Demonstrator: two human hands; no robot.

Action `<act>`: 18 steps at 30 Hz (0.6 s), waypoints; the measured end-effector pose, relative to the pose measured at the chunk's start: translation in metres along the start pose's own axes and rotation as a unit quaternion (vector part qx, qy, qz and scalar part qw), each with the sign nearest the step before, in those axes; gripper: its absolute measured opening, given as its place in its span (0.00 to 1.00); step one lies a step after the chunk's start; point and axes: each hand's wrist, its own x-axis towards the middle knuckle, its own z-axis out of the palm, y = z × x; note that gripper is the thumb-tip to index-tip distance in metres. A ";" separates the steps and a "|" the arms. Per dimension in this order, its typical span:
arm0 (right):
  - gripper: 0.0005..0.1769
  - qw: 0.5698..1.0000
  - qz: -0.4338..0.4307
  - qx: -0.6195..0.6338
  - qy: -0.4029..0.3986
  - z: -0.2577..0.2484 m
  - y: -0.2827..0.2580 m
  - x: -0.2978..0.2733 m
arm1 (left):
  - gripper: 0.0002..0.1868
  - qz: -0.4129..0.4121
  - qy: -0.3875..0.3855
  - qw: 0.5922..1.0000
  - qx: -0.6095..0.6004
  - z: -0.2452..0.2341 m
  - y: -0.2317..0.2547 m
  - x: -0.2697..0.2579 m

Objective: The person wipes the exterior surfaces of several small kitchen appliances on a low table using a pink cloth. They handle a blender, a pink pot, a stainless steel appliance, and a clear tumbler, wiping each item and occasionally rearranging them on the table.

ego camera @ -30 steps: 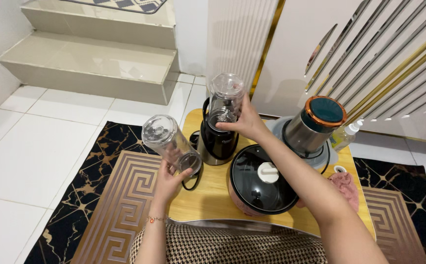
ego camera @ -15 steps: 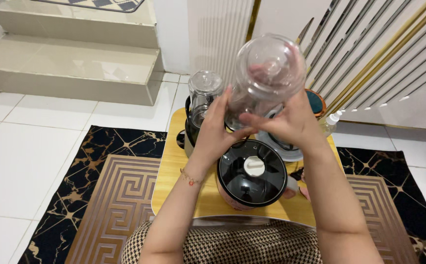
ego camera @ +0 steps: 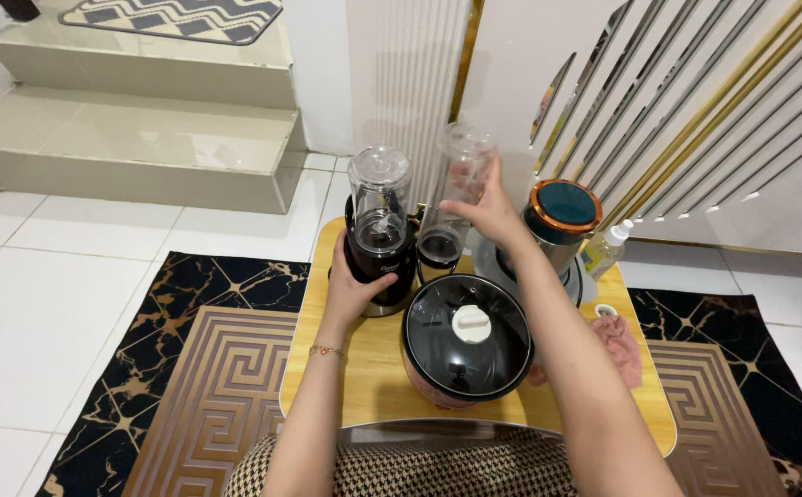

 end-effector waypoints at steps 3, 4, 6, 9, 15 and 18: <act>0.71 0.996 0.027 0.039 -0.077 0.011 0.034 0.000 | 0.65 0.004 -0.019 0.999 -0.028 -0.005 -0.001 0.002; 0.70 0.993 0.023 0.052 -0.101 0.014 0.042 -0.004 | 0.65 0.005 -0.022 0.999 -0.029 -0.007 0.000 0.002; 0.70 0.991 0.017 0.055 -0.120 0.013 0.050 -0.001 | 0.66 0.019 -0.015 1.000 0.007 -0.005 0.001 0.008; 0.71 0.993 0.040 0.018 -0.112 0.007 0.053 -0.006 | 0.65 0.013 -0.004 1.000 0.017 0.000 0.000 0.007; 0.63 0.999 0.046 -0.022 0.001 0.009 0.004 -0.009 | 0.65 -0.013 0.007 1.000 0.015 0.004 -0.004 0.000; 0.62 0.994 -0.077 0.006 0.074 0.003 -0.042 -0.001 | 0.65 0.002 0.006 1.000 0.025 0.004 -0.009 0.001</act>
